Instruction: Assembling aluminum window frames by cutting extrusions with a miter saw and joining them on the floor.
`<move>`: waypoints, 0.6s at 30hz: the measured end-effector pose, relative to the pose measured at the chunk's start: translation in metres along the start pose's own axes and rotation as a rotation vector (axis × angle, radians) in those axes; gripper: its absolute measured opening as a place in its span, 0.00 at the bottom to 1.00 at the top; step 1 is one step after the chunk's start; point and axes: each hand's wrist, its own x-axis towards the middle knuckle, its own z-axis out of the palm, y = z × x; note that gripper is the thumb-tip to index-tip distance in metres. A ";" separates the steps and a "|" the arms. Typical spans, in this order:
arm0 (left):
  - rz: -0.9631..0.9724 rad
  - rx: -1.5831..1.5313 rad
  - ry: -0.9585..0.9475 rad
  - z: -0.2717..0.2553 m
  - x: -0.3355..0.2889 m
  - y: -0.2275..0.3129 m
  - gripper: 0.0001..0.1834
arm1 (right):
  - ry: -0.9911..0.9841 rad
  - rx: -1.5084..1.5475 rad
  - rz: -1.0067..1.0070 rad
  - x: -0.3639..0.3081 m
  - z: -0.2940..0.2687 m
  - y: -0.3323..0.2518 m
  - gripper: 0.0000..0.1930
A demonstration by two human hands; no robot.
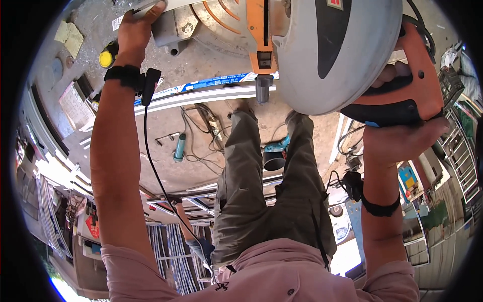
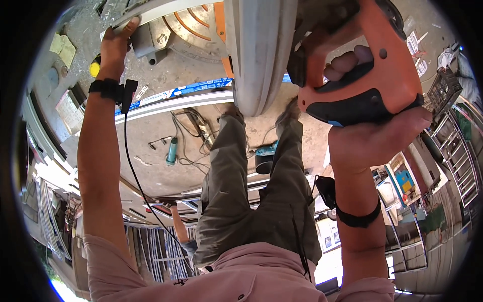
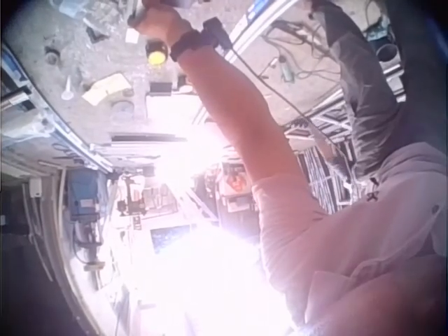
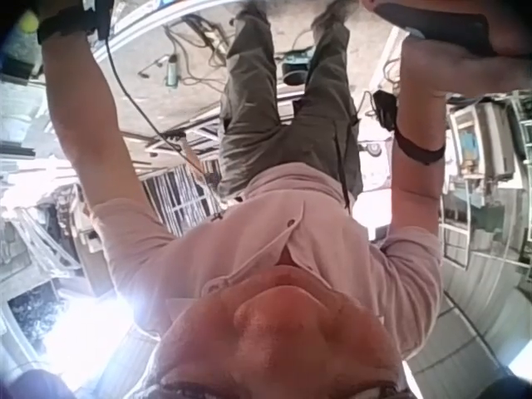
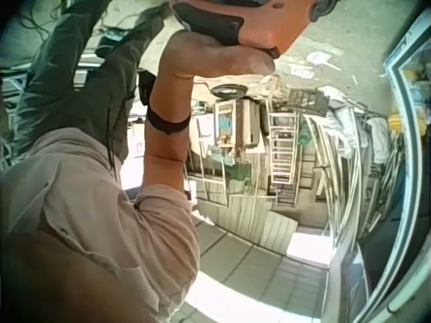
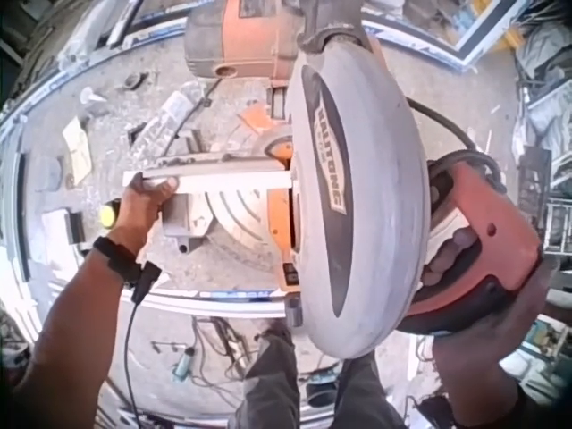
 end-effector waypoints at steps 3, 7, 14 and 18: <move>0.012 0.033 0.022 0.001 0.001 0.000 0.37 | 0.004 0.005 -0.001 -0.001 0.000 -0.002 0.49; 0.033 -0.005 0.026 0.002 0.000 -0.002 0.38 | 0.021 0.051 -0.022 -0.001 -0.003 0.006 0.49; 0.017 0.039 0.023 0.001 0.003 -0.002 0.39 | 0.026 0.071 -0.064 -0.004 -0.006 0.018 0.50; 0.041 0.010 0.021 0.002 -0.001 0.000 0.39 | 0.059 0.024 -0.096 -0.003 -0.001 0.016 0.52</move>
